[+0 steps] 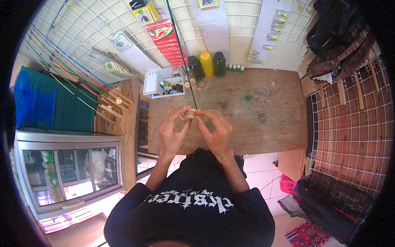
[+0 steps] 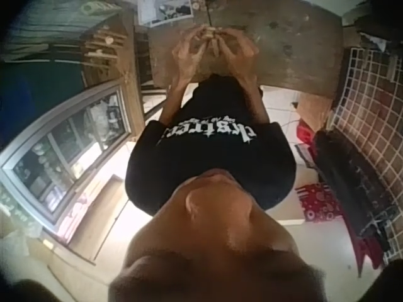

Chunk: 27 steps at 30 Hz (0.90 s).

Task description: Replacing or repairing a cork handle and line guides on a fishing rod.

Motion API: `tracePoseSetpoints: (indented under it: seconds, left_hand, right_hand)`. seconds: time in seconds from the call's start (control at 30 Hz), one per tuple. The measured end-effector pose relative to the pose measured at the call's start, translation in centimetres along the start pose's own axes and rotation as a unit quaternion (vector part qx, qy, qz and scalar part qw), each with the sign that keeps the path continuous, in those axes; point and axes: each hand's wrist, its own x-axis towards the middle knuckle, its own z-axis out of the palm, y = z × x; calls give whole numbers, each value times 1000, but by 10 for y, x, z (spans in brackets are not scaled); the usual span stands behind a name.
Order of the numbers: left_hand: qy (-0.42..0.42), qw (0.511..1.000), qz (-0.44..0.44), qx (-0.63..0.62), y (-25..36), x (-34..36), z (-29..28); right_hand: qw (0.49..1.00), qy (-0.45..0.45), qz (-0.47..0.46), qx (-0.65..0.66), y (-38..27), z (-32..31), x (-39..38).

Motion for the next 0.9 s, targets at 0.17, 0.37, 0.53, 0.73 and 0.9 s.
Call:
tracePoseSetpoints:
  seconds: [0.17, 0.37, 0.53, 0.73, 0.9]
  left_hand:
    - [-17, 1000, 15, 17, 11, 9, -1]
    - [-9, 999, -44, -19, 8, 2, 0]
    - [-17, 998, -54, -38, 9, -1, 2]
    - [-21, 999, -20, 16, 10, -1, 3]
    - [-49, 991, -75, -102, 0, -13, 8]
  right_hand:
    - [994, -5, 76, 78, 18, -1, -6]
    - [975, -14, 133, 176, 22, -4, -7]
    - [969, -20, 156, 192, 21, -8, -7]
    - [979, -39, 127, 156, 23, -15, -9]
    - [997, -72, 33, 13, 13, -23, -2]
